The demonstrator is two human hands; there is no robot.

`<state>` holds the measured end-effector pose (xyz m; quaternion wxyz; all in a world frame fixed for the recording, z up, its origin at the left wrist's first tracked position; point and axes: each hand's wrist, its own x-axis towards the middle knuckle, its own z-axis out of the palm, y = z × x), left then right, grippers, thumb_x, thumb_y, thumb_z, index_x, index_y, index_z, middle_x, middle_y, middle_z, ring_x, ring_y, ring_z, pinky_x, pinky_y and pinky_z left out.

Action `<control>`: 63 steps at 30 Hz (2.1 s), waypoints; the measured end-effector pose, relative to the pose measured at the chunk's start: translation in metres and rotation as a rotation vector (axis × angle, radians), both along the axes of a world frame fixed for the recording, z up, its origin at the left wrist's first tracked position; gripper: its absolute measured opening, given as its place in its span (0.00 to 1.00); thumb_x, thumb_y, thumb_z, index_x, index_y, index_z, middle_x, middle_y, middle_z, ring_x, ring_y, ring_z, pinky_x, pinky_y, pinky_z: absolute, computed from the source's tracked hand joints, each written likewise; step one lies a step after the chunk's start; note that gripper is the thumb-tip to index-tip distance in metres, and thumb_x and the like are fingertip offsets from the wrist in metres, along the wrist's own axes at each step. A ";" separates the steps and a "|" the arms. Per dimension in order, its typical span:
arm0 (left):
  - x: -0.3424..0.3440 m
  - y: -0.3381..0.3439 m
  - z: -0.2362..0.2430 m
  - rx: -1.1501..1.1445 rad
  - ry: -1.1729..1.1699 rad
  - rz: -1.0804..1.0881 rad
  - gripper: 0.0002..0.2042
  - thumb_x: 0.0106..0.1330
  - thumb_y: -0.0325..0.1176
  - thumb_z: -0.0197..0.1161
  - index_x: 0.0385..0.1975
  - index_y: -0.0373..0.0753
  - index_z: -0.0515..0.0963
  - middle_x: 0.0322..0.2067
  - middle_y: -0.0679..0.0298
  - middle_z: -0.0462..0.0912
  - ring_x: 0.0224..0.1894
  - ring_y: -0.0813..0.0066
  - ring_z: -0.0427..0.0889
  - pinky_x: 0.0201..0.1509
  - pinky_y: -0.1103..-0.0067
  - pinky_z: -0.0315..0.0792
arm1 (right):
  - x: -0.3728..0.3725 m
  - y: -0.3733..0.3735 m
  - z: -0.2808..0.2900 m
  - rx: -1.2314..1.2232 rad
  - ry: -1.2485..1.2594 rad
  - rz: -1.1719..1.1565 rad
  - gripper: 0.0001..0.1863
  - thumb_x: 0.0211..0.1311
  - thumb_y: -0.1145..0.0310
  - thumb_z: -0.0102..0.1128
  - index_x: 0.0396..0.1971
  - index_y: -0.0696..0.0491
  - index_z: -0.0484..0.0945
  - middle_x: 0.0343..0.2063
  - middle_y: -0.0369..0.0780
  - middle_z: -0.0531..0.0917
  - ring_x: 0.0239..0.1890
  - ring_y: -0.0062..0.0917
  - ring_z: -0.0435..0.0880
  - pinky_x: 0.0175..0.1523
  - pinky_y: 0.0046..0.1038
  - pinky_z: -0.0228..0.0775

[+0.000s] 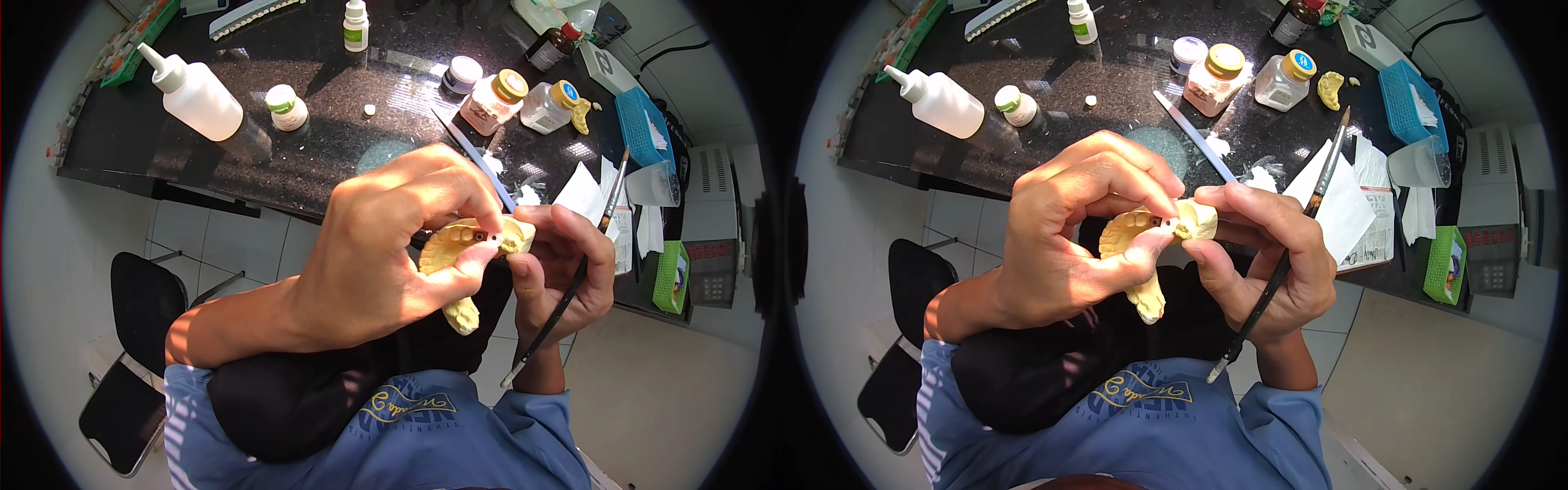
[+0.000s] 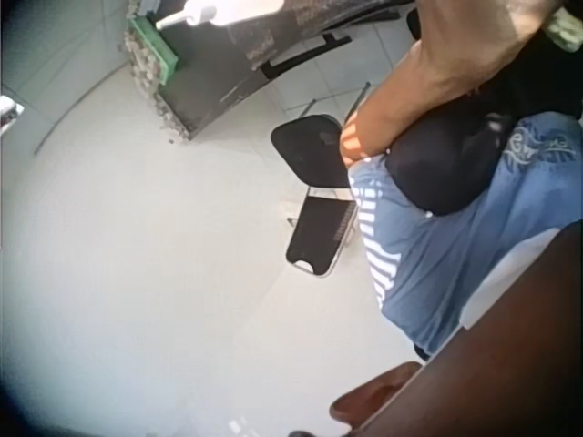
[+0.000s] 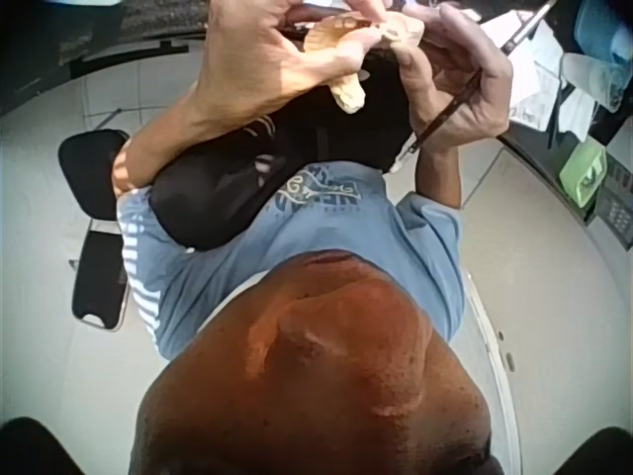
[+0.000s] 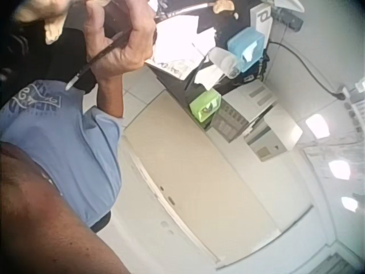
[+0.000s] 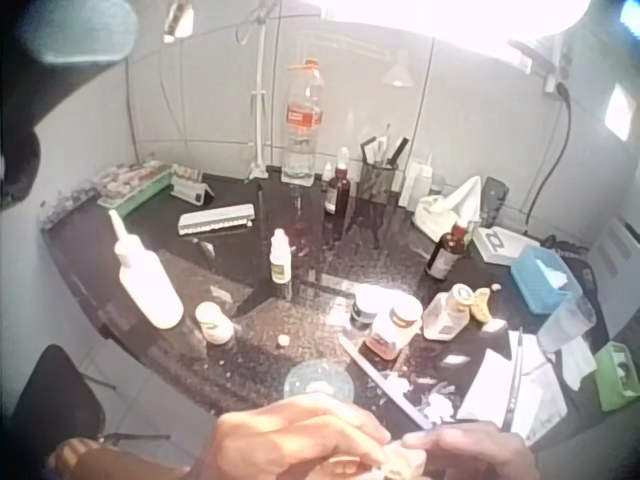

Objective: The person applies dental porcelain paste to a prosthetic tooth using a fine brush, repeatedly dipping the brush into a liquid and a powder on a workspace before layering it onto the crown on a dental model.

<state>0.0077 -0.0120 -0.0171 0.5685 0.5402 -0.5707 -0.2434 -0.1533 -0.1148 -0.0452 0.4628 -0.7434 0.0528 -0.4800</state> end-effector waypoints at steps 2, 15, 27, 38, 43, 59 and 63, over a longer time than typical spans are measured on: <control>0.000 0.000 0.000 0.011 0.014 -0.002 0.08 0.50 0.16 0.63 0.31 0.31 0.78 0.38 0.57 0.77 0.40 0.76 0.81 0.46 0.82 0.80 | 0.000 0.000 0.001 -0.001 0.005 -0.002 0.25 0.51 0.81 0.68 0.49 0.66 0.68 0.40 0.55 0.79 0.42 0.36 0.84 0.45 0.29 0.81; 0.000 -0.001 -0.001 0.026 0.033 -0.031 0.08 0.51 0.15 0.62 0.31 0.31 0.77 0.39 0.55 0.76 0.43 0.74 0.80 0.49 0.79 0.80 | 0.000 0.000 0.002 0.013 0.024 -0.012 0.25 0.50 0.81 0.68 0.48 0.67 0.69 0.40 0.54 0.79 0.41 0.34 0.84 0.44 0.29 0.82; -0.001 -0.002 -0.005 0.024 0.055 -0.036 0.09 0.51 0.15 0.62 0.32 0.31 0.76 0.40 0.55 0.76 0.44 0.73 0.79 0.50 0.79 0.79 | 0.000 0.000 0.001 0.037 0.022 -0.002 0.25 0.51 0.81 0.67 0.49 0.66 0.70 0.41 0.53 0.79 0.42 0.34 0.84 0.46 0.29 0.81; -0.002 -0.002 -0.003 0.038 0.056 -0.029 0.08 0.51 0.16 0.62 0.31 0.32 0.76 0.40 0.56 0.76 0.44 0.74 0.79 0.49 0.78 0.79 | 0.000 0.001 0.003 0.015 0.024 -0.023 0.24 0.51 0.80 0.68 0.49 0.66 0.70 0.40 0.53 0.79 0.42 0.33 0.84 0.46 0.29 0.81; -0.002 -0.001 -0.004 0.028 0.075 -0.033 0.10 0.51 0.14 0.62 0.33 0.31 0.77 0.40 0.56 0.76 0.45 0.74 0.79 0.51 0.78 0.78 | 0.000 0.001 0.004 0.024 0.027 -0.021 0.24 0.51 0.81 0.68 0.49 0.66 0.70 0.40 0.52 0.79 0.42 0.33 0.84 0.46 0.29 0.81; -0.002 -0.001 0.000 0.012 0.086 -0.035 0.10 0.51 0.14 0.62 0.33 0.31 0.78 0.41 0.56 0.76 0.44 0.74 0.80 0.50 0.79 0.78 | 0.001 0.001 0.005 0.021 0.033 -0.028 0.24 0.50 0.80 0.68 0.48 0.66 0.70 0.40 0.53 0.80 0.42 0.33 0.84 0.46 0.29 0.81; 0.001 -0.002 -0.004 -0.067 0.096 -0.034 0.09 0.52 0.15 0.62 0.33 0.31 0.76 0.41 0.55 0.76 0.45 0.73 0.79 0.49 0.79 0.78 | 0.001 0.000 0.005 0.019 0.039 -0.052 0.24 0.50 0.81 0.68 0.48 0.66 0.71 0.40 0.52 0.80 0.42 0.33 0.84 0.45 0.29 0.81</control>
